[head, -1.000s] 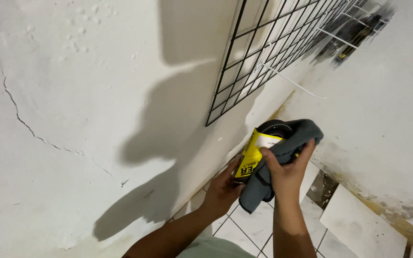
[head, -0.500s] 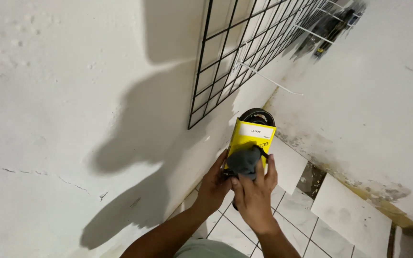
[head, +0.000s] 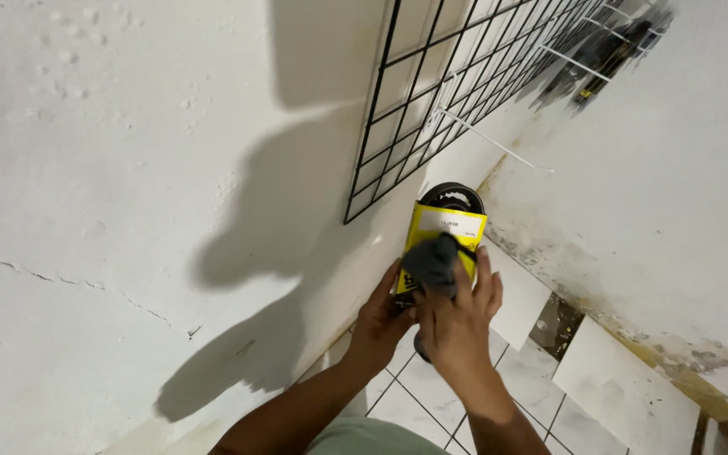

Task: Wiping dust off of packaged scooter belts and hanging them on a display rack.

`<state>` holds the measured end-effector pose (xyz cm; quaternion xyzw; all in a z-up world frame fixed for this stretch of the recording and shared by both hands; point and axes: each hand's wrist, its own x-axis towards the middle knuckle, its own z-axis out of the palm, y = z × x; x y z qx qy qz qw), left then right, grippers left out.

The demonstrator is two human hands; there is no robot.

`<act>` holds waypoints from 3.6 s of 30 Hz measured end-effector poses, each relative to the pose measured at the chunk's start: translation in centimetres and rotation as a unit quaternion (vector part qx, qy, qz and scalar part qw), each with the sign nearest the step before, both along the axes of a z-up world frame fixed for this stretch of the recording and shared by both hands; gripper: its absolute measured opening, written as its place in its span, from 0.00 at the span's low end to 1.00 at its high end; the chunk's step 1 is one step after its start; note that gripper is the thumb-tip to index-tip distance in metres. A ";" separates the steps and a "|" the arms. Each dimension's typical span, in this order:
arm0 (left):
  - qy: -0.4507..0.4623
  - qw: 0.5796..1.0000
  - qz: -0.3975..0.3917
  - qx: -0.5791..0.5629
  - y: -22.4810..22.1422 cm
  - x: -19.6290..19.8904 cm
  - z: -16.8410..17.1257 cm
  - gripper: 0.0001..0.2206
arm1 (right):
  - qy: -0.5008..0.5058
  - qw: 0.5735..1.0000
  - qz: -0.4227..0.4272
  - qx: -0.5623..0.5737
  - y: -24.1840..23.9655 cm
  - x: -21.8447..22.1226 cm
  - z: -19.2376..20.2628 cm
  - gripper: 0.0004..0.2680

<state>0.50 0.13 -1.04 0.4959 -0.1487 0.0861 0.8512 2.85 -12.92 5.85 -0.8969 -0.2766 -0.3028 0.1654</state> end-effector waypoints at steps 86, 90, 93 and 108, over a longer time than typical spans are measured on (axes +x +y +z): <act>0.032 0.997 -0.054 -0.045 -3.5 3.7 -1.7 0.36 | -0.143 0.985 -0.092 0.035 -9.5 6.1 -0.8 0.11; 0.043 0.995 -0.063 -0.068 -4.0 5.0 -0.2 0.36 | -0.133 0.985 -0.109 0.012 -8.3 4.1 -2.7 0.08; 0.055 0.991 -0.042 -0.114 -4.0 6.6 -0.1 0.37 | -0.079 0.994 -0.051 0.064 -7.0 1.5 -4.4 0.07; 0.047 0.989 -0.128 -0.055 -5.6 7.0 -2.0 0.37 | -0.009 0.967 -0.021 0.254 -10.2 7.0 -1.3 0.19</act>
